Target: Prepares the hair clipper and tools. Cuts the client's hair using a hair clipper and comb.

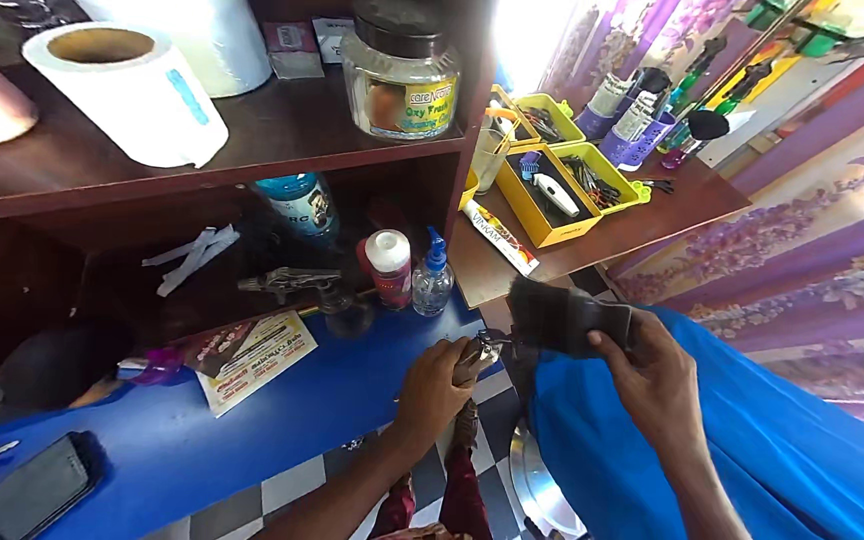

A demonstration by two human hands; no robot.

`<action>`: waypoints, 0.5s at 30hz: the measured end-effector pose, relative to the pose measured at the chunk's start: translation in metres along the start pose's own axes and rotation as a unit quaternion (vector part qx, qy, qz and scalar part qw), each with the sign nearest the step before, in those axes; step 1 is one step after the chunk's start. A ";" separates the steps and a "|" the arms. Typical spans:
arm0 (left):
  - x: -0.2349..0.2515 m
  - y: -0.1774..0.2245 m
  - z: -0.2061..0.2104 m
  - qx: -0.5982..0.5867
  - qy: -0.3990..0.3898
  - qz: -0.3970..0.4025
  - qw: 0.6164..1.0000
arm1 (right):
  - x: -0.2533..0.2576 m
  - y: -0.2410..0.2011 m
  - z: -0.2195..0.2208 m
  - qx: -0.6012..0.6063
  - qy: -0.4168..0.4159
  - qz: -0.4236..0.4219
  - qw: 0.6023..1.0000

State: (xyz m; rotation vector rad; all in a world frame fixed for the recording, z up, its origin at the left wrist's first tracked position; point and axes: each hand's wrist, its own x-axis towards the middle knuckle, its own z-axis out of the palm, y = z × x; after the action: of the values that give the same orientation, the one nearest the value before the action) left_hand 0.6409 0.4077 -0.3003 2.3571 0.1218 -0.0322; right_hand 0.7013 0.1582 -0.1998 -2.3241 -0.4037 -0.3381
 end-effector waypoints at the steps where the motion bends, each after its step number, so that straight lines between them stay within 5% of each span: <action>1: 0.002 0.004 -0.004 -0.045 -0.050 -0.040 0.997 | -0.008 -0.002 0.006 0.061 -0.009 -0.001 0.998; 6: 0.007 -0.001 -0.005 -0.187 -0.143 -0.142 0.962 | -0.020 0.015 0.012 -0.147 -0.083 0.036 0.985; 11: 0.005 -0.007 0.003 -0.274 -0.149 -0.160 0.937 | -0.017 -0.007 0.021 0.004 -0.024 -0.009 1.000; 15: 0.003 -0.003 -0.003 -0.363 -0.159 -0.217 0.892 | -0.018 0.004 0.022 -0.204 -0.110 0.010 0.973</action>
State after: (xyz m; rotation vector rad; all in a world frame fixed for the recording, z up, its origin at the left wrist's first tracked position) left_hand 0.6434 0.4122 -0.3004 1.5123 0.4204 -0.5020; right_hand 0.6891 0.1684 -0.2239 -2.7804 -0.4507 -0.1620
